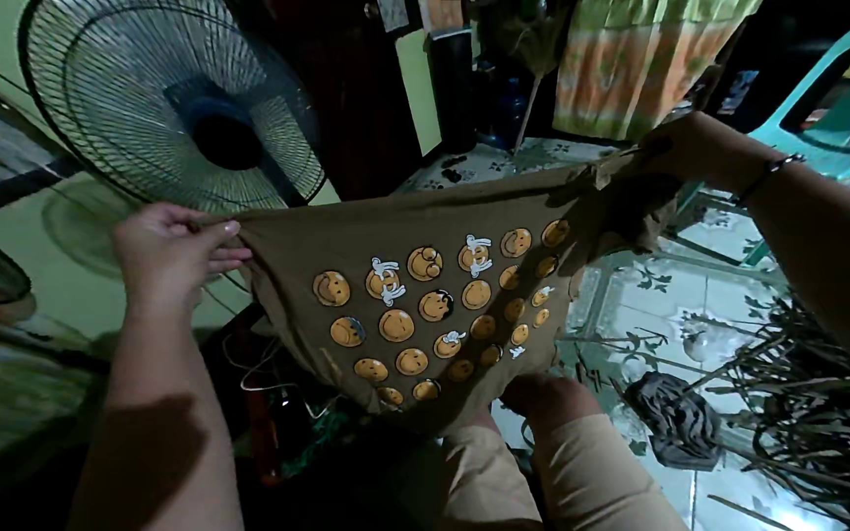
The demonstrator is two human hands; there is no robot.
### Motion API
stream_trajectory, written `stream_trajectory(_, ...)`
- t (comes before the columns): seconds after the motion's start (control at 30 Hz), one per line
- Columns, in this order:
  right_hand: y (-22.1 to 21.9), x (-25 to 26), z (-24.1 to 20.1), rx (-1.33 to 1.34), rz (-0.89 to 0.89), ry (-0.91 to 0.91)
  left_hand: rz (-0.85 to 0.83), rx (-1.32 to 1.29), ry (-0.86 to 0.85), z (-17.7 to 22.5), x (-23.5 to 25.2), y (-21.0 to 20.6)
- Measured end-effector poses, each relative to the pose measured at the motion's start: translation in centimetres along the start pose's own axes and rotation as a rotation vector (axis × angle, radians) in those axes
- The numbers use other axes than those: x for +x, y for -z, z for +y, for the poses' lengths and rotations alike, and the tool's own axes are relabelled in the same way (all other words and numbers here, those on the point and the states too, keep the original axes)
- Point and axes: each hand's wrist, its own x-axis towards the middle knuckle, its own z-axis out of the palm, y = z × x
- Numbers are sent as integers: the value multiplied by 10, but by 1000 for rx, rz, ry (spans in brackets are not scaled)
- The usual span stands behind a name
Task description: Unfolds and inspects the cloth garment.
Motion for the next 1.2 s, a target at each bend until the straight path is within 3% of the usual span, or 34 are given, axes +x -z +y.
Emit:
stream_trajectory(0.83,-12,-6,-14,-46,-17,-14,84,138,-20,-3,10,22)
stream_trajectory(0.93,-8,-18,-18,-22,-73,-39,65,185,-20,2,-1,31)
stream_trajectory(1.03,-15,-22,-11,-28,-140,-38,-24,304,82,18,-17,23)
stream_trajectory(1.2,-58,-10,-4,-58,-96,-123,11,-89,277,-1,-11,-16)
